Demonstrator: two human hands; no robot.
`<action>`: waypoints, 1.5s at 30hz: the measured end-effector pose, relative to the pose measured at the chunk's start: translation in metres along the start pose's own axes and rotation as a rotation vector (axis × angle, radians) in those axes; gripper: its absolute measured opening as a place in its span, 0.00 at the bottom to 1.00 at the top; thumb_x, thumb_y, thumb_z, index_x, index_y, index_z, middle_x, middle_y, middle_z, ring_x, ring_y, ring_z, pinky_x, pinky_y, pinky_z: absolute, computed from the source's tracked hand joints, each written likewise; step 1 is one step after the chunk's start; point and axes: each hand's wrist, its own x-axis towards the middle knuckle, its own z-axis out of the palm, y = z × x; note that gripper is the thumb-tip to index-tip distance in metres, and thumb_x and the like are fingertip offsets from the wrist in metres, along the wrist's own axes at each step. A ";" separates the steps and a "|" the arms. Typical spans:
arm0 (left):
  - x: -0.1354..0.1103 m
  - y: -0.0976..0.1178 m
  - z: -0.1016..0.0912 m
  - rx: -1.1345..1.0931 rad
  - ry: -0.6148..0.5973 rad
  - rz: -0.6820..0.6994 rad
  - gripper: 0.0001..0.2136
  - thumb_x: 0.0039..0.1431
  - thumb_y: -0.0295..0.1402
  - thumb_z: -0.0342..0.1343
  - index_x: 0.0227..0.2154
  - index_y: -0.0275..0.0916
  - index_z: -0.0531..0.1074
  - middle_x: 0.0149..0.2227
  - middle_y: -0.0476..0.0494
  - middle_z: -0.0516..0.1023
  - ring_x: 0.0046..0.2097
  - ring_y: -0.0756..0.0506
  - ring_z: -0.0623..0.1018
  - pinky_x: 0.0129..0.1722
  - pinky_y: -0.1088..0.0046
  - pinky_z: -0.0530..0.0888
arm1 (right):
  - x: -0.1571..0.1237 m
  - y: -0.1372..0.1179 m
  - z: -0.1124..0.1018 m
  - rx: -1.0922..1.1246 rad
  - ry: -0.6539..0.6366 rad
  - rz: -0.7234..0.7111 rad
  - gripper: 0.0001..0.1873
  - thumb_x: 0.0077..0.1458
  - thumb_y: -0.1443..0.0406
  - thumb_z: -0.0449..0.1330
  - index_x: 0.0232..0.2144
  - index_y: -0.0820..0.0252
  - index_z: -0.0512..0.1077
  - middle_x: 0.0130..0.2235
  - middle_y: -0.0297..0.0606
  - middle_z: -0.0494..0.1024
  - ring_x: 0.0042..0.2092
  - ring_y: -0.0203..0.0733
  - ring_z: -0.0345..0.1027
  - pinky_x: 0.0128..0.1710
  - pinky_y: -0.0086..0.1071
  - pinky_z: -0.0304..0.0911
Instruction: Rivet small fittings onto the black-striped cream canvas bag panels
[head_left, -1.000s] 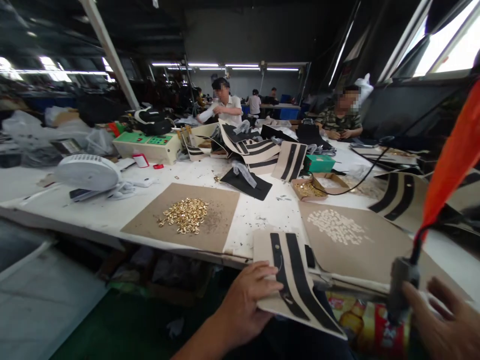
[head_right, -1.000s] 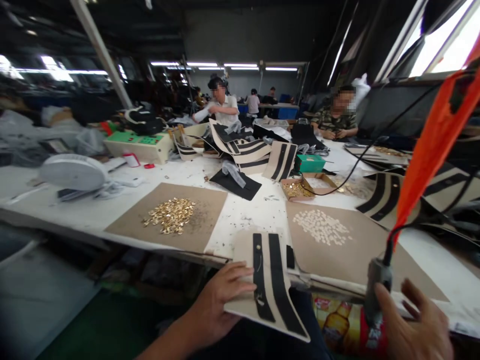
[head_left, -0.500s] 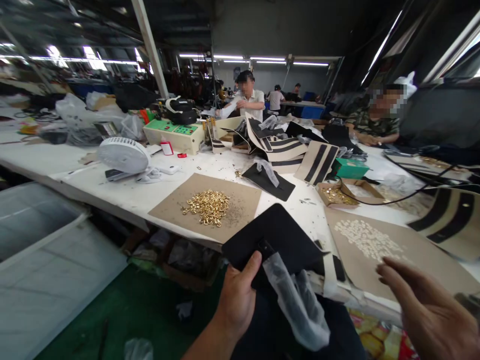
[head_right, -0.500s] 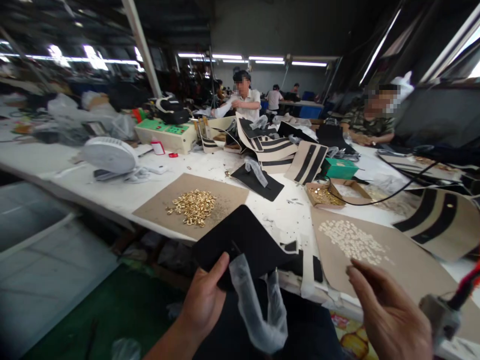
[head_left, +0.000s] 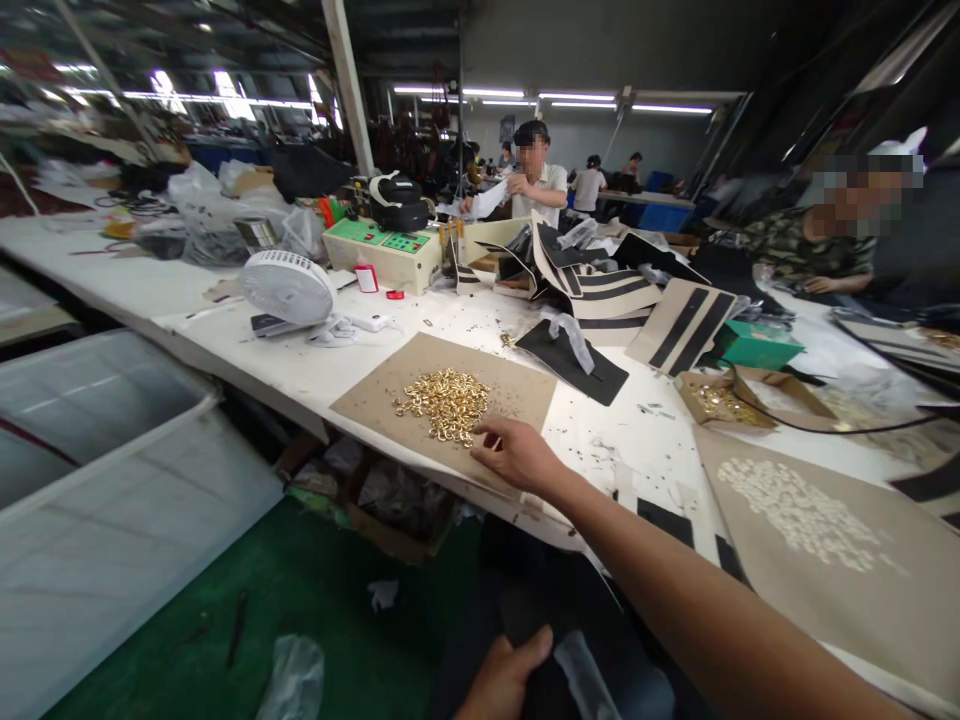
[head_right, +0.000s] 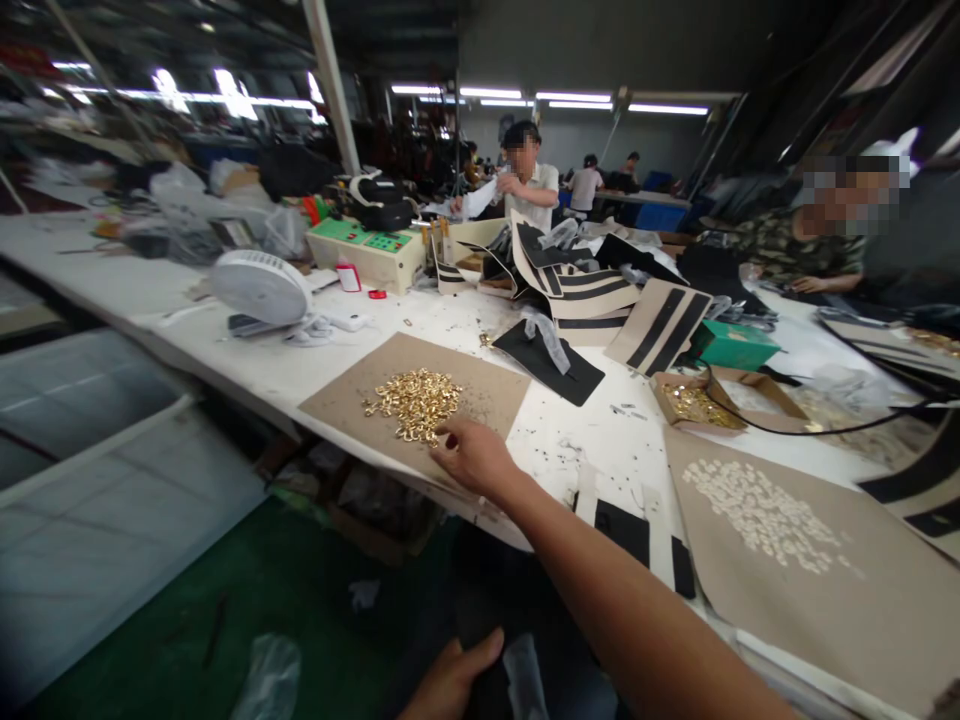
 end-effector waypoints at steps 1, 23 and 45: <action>0.003 0.000 -0.002 -0.002 -0.003 -0.012 0.29 0.36 0.46 0.77 0.39 0.32 0.82 0.39 0.31 0.86 0.51 0.28 0.82 0.61 0.51 0.72 | 0.010 0.002 0.009 -0.041 0.001 -0.005 0.15 0.59 0.60 0.65 0.49 0.55 0.78 0.40 0.37 0.81 0.39 0.42 0.73 0.40 0.32 0.65; 0.007 0.015 0.016 0.002 0.209 -0.218 0.25 0.49 0.32 0.73 0.51 0.31 0.76 0.45 0.28 0.85 0.52 0.30 0.83 0.58 0.51 0.75 | 0.018 0.042 -0.007 -0.171 -0.078 0.170 0.07 0.50 0.65 0.64 0.34 0.55 0.81 0.37 0.36 0.83 0.39 0.45 0.75 0.35 0.31 0.64; 0.001 0.002 0.022 0.121 0.105 -0.247 0.23 0.53 0.38 0.70 0.48 0.31 0.76 0.42 0.29 0.86 0.46 0.31 0.85 0.49 0.55 0.80 | -0.194 0.122 -0.080 -0.137 0.442 0.330 0.08 0.60 0.60 0.61 0.34 0.52 0.80 0.37 0.34 0.83 0.38 0.44 0.77 0.39 0.34 0.67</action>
